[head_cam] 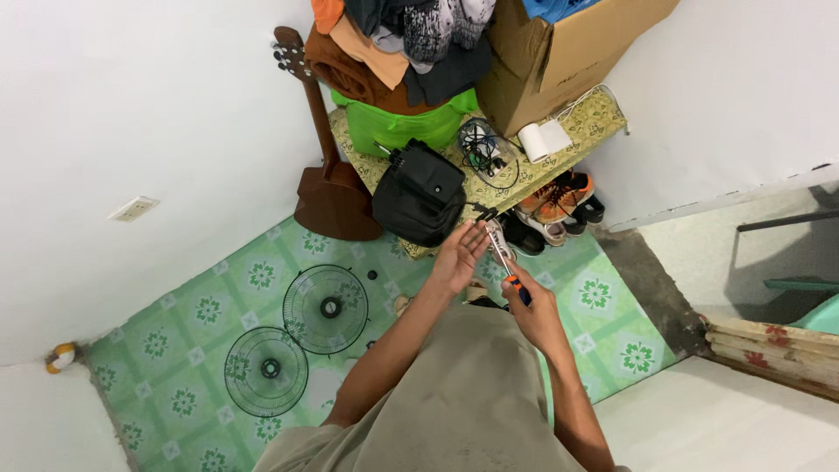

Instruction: The person assembles a table fan by attaching the fan blades to the motor, securing the front grille, and tightening screws with a screwdriver. They handle the fan motor, blades, grille, and screws, placing components on a nearby bench and floor during the process.

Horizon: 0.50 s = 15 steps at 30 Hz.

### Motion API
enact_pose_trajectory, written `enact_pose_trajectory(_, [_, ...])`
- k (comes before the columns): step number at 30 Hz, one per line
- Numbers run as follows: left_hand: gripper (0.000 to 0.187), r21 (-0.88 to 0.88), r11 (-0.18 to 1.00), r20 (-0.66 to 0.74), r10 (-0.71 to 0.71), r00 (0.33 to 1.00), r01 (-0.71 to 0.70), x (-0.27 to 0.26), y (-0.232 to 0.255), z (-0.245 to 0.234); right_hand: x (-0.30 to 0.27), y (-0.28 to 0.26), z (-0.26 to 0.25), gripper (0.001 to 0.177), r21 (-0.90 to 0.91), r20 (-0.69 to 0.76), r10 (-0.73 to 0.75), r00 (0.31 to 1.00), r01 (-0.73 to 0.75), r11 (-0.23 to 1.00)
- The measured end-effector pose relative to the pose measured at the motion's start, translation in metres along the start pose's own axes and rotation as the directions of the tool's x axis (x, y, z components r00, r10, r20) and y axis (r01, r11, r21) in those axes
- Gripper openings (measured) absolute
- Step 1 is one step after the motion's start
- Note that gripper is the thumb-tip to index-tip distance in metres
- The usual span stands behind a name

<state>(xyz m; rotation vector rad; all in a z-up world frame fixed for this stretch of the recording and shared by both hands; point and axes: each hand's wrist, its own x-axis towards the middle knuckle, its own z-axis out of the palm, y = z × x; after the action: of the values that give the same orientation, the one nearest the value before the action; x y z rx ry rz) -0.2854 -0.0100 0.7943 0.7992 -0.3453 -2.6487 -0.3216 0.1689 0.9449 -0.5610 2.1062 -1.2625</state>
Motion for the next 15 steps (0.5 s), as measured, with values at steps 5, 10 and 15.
enact_pose_trajectory(5, [0.024,0.111,0.993,-0.031,0.049,0.998,-0.046,-0.005,0.004,0.011,0.005,0.014,-0.002,0.044,-0.190,-0.035,0.020,0.999,-0.026,0.981])
enact_pose_trajectory(10, [0.024,0.172,0.983,0.019,0.068,0.997,-0.071,-0.012,0.007,0.025,0.008,0.013,-0.006,0.042,-0.171,-0.090,-0.204,0.975,0.187,0.967])
enact_pose_trajectory(15, [0.021,0.178,0.981,0.057,0.071,0.996,-0.080,-0.012,0.006,0.030,0.007,0.013,-0.009,0.044,-0.248,-0.094,-0.127,0.987,0.100,0.963])
